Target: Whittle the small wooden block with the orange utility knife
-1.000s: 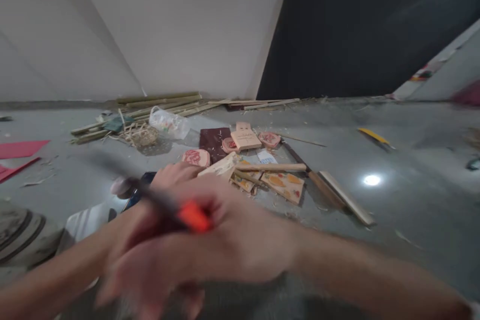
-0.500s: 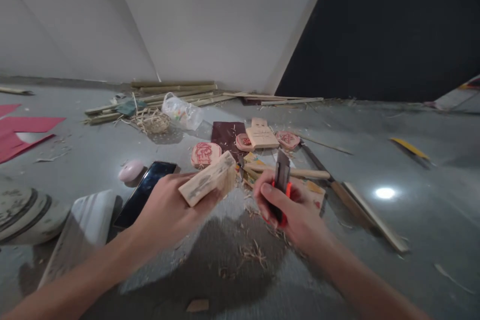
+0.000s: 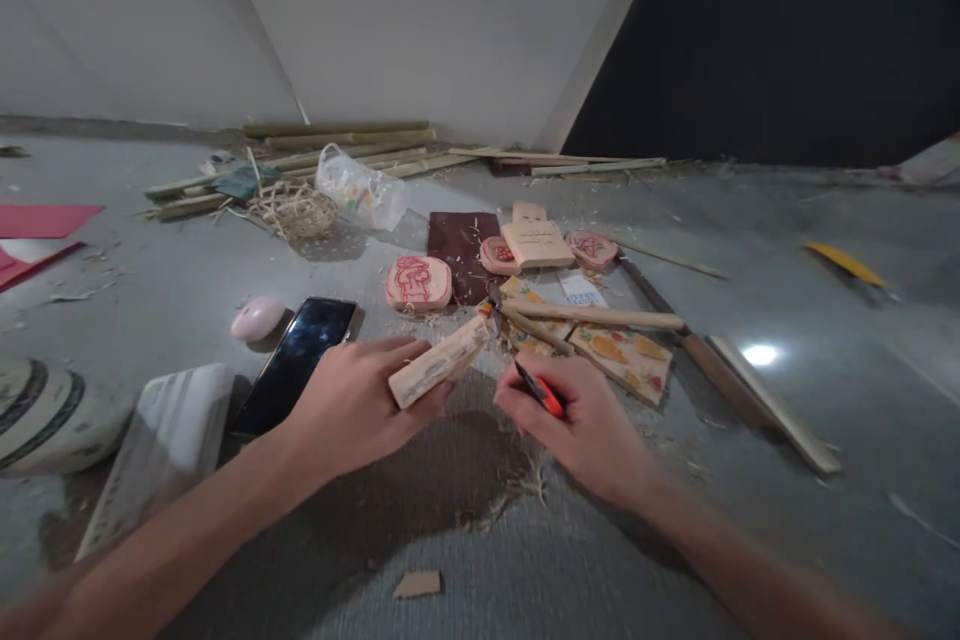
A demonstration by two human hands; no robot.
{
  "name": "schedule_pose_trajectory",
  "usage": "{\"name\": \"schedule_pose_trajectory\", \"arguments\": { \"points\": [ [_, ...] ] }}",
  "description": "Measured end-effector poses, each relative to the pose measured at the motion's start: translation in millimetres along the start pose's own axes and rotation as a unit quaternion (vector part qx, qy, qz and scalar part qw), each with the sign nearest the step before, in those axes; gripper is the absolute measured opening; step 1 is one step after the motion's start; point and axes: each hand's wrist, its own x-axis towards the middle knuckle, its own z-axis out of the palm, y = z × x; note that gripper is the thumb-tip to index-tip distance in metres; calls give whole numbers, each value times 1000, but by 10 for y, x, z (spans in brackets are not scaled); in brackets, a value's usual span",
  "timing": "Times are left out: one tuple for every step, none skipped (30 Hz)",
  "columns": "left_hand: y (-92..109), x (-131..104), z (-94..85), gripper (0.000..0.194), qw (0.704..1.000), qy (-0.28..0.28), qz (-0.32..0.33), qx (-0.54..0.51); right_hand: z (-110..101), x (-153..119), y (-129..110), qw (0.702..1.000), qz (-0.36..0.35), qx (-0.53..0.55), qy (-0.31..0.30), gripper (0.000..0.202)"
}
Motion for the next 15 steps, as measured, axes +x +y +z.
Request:
{"name": "schedule_pose_trajectory", "arguments": {
  "points": [
    [-37,12,-7,30,1000,0,9,-2,5,-3,10,1000,-2,-4,-2,33],
    [-79,24,-14,30,1000,3,19,-3,10,-4,20,1000,-4,-8,-4,32],
    [-125,36,-19,30,999,9,31,-1,15,-5,28,1000,-7,-11,-5,31],
    [-171,48,-22,31,999,12,45,6,19,-3,34,1000,-10,-13,-4,29],
    [-213,60,-23,31,998,14,56,16,22,-1,38,1000,-13,-15,-3,28],
    [-246,71,-22,32,998,16,63,27,24,3,39,1000,-14,-17,-2,28],
    [-267,82,-23,32,997,15,66,36,23,6,38,1000,-16,-18,2,28],
    [-273,95,-28,32,997,14,67,43,21,10,35,1000,-19,-20,7,28],
    [-261,110,-41,31,997,15,63,46,18,12,32,999,-21,-22,13,28],
    [-233,129,-62,30,998,18,53,42,14,13,30,999,-21,-24,22,29],
    [-189,156,-92,29,998,19,41,32,11,13,29,999,-19,-23,32,31],
    [-132,193,-129,28,1000,23,17,9,9,12,32,999,-15,-18,45,32],
    [-65,241,-169,27,999,23,-20,-28,10,10,37,998,-9,-9,58,34],
    [9,303,-208,26,995,16,-51,-79,13,8,45,997,-2,7,75,35],
    [87,377,-239,23,984,16,-79,-156,19,5,55,995,4,31,92,36]
  ]
}}
